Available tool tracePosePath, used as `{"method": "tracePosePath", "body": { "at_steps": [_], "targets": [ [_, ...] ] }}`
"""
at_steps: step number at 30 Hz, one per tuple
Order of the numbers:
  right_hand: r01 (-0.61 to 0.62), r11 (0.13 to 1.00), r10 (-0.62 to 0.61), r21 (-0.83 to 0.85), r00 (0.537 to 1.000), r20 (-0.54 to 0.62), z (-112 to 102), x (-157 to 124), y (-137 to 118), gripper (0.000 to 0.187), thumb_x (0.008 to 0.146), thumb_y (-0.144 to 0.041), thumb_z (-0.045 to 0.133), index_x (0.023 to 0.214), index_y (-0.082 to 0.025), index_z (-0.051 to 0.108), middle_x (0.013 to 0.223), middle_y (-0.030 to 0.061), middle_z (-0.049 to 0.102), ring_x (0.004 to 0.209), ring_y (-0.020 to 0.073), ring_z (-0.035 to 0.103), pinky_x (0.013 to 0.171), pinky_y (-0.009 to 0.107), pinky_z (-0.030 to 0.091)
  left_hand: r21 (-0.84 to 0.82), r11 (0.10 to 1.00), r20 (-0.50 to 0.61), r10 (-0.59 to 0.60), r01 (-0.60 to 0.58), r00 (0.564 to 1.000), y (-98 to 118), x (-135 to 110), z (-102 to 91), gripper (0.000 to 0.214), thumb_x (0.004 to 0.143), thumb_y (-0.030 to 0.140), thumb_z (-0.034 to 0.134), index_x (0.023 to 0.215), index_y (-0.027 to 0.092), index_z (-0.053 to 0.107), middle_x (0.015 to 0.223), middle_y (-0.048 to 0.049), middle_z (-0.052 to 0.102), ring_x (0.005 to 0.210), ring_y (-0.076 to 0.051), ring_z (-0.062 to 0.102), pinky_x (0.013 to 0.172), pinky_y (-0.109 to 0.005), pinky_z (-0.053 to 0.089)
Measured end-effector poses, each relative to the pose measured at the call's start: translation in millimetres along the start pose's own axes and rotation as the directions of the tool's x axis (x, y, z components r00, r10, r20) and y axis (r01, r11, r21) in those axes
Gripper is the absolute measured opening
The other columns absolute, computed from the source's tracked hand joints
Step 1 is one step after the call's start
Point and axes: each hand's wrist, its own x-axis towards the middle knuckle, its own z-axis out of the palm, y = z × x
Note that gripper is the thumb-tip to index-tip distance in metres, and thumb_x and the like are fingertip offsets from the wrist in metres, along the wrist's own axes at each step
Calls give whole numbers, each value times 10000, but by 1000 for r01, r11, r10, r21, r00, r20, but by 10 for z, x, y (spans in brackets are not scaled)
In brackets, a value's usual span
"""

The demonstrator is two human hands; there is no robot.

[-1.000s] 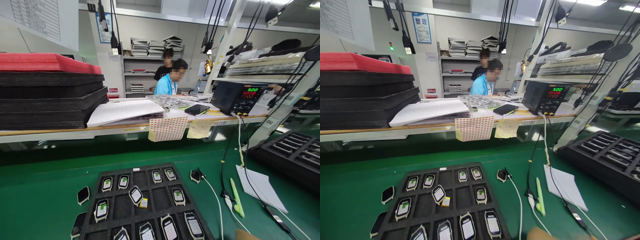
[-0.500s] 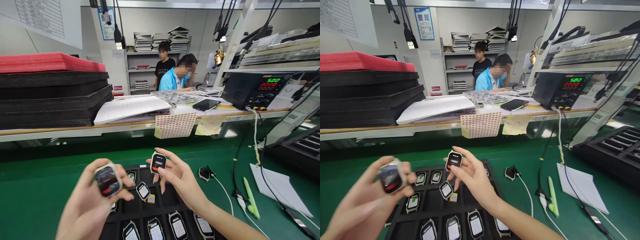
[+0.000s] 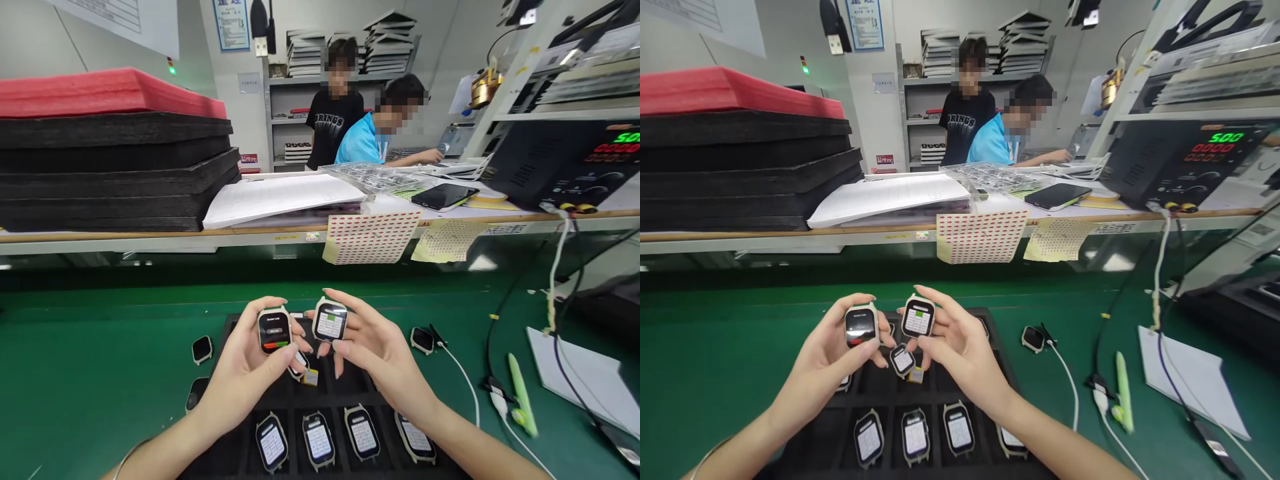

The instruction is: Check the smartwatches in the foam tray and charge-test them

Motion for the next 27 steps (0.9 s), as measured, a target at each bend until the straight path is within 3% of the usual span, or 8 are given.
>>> {"method": "tracePosePath", "body": {
  "at_steps": [8, 16, 22, 27],
  "targets": [
    [11, 992, -24, -124, 995, -97, -21, 17, 56, 176, 881, -213, 633, 1052, -183, 603, 731, 8, 615, 473, 63, 530, 386, 133, 378, -4, 1000, 128, -19, 20, 992, -52, -31, -28, 298, 878, 168, 546, 1160, 239, 483, 1053, -77, 619, 968, -216, 596, 801, -353, 551],
    [-7, 1000, 7, -1, 996, 94, -32, -22, 2, 461, 870, -167, 622, 1310, -217, 494, 999, 86, 644, 738, 173, 661, 513, 211, 534, 61, 998, 89, 2, -8, 996, -61, 26, -59, 214, 925, 206, 495, 1138, 213, 478, 1025, -85, 604, 914, -208, 614, 680, -301, 558],
    [-27, 1000, 27, -11, 998, 59, -24, -32, 14, 501, 858, -124, 639, 1325, -221, 483, 955, 69, 659, 720, 151, 658, 527, 197, 550, -12, 1000, 127, 21, -20, 992, -27, 10, -86, 401, 845, 136, 600, 1201, 231, 442, 1064, -76, 603, 935, -201, 620, 795, -332, 541],
    [-12, 999, 8, 33, 993, 119, -46, -47, 0, 506, 872, -117, 606, 1345, -232, 469, 1071, 92, 645, 811, 182, 666, 561, 218, 558, 61, 997, 55, 36, -39, 998, -34, 15, -65, 395, 851, 146, 610, 1201, 223, 443, 1017, -64, 621, 822, -150, 638, 765, -290, 547]
  ]
}}
